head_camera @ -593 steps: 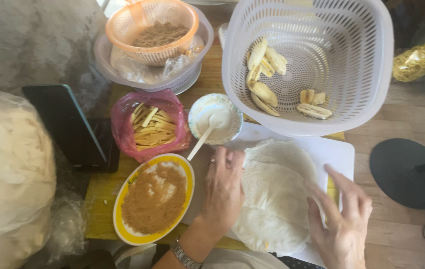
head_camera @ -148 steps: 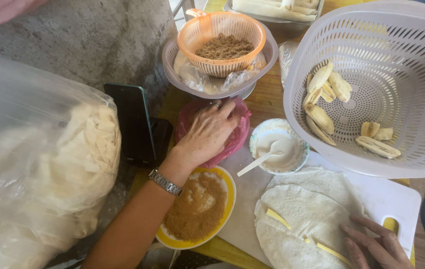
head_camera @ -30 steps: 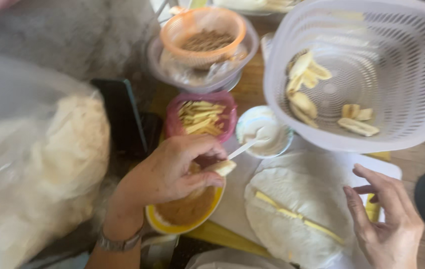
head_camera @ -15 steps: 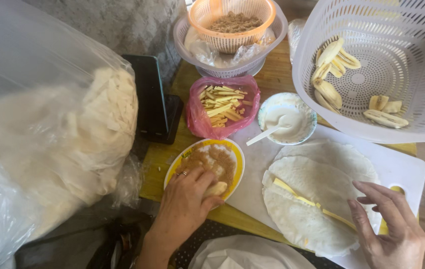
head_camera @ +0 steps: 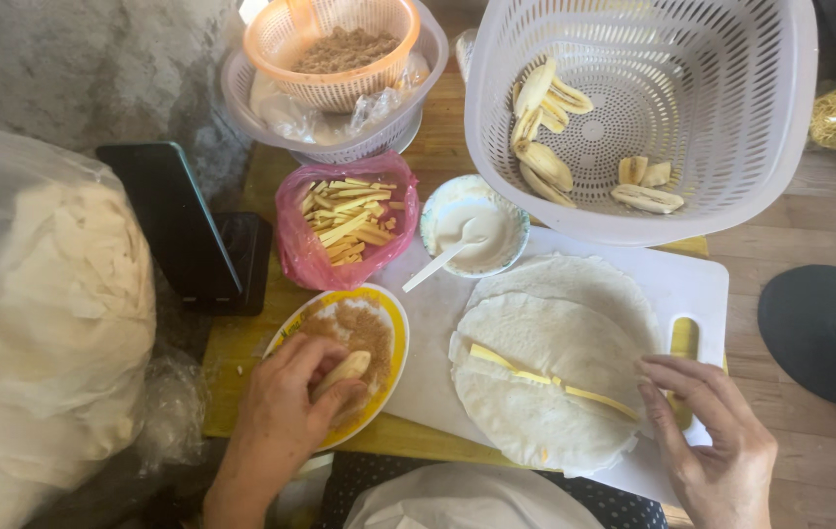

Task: The person places sliced bananas and yellow sticks onto a thin sheet, then rolls the sheet around the filling to form a cylindrical roll. The person repeats this process multiple times, handling the ingredients and sheet by hand.

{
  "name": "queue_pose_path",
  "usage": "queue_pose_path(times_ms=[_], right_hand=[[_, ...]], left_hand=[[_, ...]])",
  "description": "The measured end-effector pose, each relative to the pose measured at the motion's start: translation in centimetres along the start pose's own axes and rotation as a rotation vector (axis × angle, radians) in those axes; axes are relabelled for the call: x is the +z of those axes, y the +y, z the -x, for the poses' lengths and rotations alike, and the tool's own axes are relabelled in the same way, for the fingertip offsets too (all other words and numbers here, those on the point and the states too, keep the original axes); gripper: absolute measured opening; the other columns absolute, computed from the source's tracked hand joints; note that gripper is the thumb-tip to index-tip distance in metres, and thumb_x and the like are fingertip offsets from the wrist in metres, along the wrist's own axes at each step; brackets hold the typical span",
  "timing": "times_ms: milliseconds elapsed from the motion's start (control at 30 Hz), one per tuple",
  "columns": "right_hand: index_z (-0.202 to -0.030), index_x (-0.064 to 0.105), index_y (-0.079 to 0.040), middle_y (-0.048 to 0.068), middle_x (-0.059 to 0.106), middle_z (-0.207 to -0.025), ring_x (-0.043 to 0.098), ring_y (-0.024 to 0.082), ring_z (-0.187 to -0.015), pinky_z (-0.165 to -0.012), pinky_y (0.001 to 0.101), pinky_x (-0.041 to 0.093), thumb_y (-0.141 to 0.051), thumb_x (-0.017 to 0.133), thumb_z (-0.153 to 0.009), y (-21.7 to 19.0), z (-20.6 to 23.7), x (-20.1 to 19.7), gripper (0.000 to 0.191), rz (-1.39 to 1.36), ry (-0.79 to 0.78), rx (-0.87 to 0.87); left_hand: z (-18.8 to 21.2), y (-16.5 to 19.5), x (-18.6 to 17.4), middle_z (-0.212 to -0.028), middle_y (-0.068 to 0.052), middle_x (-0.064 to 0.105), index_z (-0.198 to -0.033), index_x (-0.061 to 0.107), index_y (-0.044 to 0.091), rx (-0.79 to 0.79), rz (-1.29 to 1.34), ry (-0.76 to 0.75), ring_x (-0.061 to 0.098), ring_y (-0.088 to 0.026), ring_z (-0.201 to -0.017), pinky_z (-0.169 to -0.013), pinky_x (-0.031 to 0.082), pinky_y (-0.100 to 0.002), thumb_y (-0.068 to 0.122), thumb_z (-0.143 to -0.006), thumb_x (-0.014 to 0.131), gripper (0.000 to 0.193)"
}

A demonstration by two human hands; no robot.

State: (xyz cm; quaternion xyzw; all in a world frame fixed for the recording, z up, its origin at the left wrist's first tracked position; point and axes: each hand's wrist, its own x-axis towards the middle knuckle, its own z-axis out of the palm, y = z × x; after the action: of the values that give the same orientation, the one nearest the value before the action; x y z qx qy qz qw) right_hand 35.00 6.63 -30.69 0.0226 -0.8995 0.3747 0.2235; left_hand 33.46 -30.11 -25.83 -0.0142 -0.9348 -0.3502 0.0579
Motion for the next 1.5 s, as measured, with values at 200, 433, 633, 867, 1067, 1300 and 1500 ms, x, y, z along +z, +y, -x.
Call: queue_pose_path(times_ms=[200, 433, 633, 867, 1067, 1300, 1500], right_hand=[[-0.109, 0.076, -0.011, 0.007, 0.072, -0.118, 0.065, 0.025, -0.107, -0.092, 0.0393, 0.052, -0.014, 0.079, -0.075, -2.6, -1.3, 2.0, 0.034, 0.077, -0.195, -0.281], [-0.092, 0.074, -0.013, 0.002, 0.068, -0.098, 0.059, 0.027, -0.094, -0.082, 0.0433, 0.040, -0.016, 0.081, -0.072, -6.1, -2.7, 6.4, 0.022, 0.150, -0.231, -0.362], [-0.091, 0.075, -0.016, -0.003, 0.068, -0.093, 0.058, 0.024, -0.090, -0.077, 0.0413, 0.038, -0.015, 0.081, -0.073, -6.4, -3.5, 7.8, 0.020, 0.119, -0.211, -0.331], [-0.099, 0.075, -0.011, 0.000, 0.068, -0.096, 0.058, 0.026, -0.091, -0.079, 0.0407, 0.039, -0.020, 0.084, -0.068, -5.8, -3.7, 6.9, 0.033, 0.095, -0.199, -0.303], [-0.091, 0.076, -0.014, -0.002, 0.070, -0.094, 0.059, 0.024, -0.089, -0.078, 0.0395, 0.040, -0.015, 0.083, -0.070, -5.0, -3.4, 6.2, 0.023, 0.104, -0.227, -0.259], [-0.101, 0.075, -0.011, 0.000, 0.071, -0.099, 0.062, 0.024, -0.093, -0.082, 0.0381, 0.041, -0.013, 0.082, -0.070, -4.6, -3.3, 6.1, 0.033, 0.058, -0.206, -0.237], [-0.107, 0.073, -0.009, 0.002, 0.071, -0.100, 0.062, 0.026, -0.098, -0.082, 0.0396, 0.040, -0.012, 0.082, -0.066, -4.6, -3.5, 6.4, 0.042, 0.118, -0.190, -0.295]], left_hand=[[-1.6, 3.2, 0.0, -0.094, -0.009, 0.067, -0.099, 0.066, 0.007, 0.314, -0.012, 0.088, 0.068, -0.028, -0.084, -0.075, 0.051, -0.041, 0.021, -0.078, 0.081, 0.029], [-4.8, 6.2, 1.9, -0.092, -0.006, 0.065, -0.103, 0.064, 0.009, 0.469, 0.133, -0.110, 0.067, -0.026, -0.080, -0.072, 0.047, -0.042, 0.023, -0.085, 0.080, 0.027], [-6.8, 5.9, 3.2, -0.098, -0.005, 0.066, -0.104, 0.061, 0.008, 0.548, 0.232, -0.201, 0.068, -0.026, -0.091, -0.078, 0.049, -0.039, 0.024, -0.088, 0.078, 0.027], [-6.1, 6.2, 5.0, -0.099, -0.008, 0.060, -0.103, 0.060, 0.009, 0.590, -0.037, -0.152, 0.062, -0.029, -0.094, -0.087, 0.043, -0.047, 0.021, -0.086, 0.075, 0.026], [-5.8, 6.6, 7.1, -0.103, -0.010, 0.059, -0.100, 0.060, 0.009, 0.683, -0.183, -0.152, 0.061, -0.029, -0.097, -0.085, 0.042, -0.048, 0.019, -0.085, 0.074, 0.023], [-6.0, 6.2, 8.5, -0.105, -0.011, 0.058, -0.103, 0.062, 0.009, 0.758, -0.209, -0.133, 0.060, -0.030, -0.102, -0.089, 0.042, -0.049, 0.012, -0.084, 0.067, 0.020], [-6.6, 5.6, 8.8, -0.109, -0.009, 0.059, -0.104, 0.062, 0.012, 0.747, -0.175, -0.137, 0.060, -0.031, -0.107, -0.091, 0.043, -0.049, 0.009, -0.080, 0.069, 0.025]])
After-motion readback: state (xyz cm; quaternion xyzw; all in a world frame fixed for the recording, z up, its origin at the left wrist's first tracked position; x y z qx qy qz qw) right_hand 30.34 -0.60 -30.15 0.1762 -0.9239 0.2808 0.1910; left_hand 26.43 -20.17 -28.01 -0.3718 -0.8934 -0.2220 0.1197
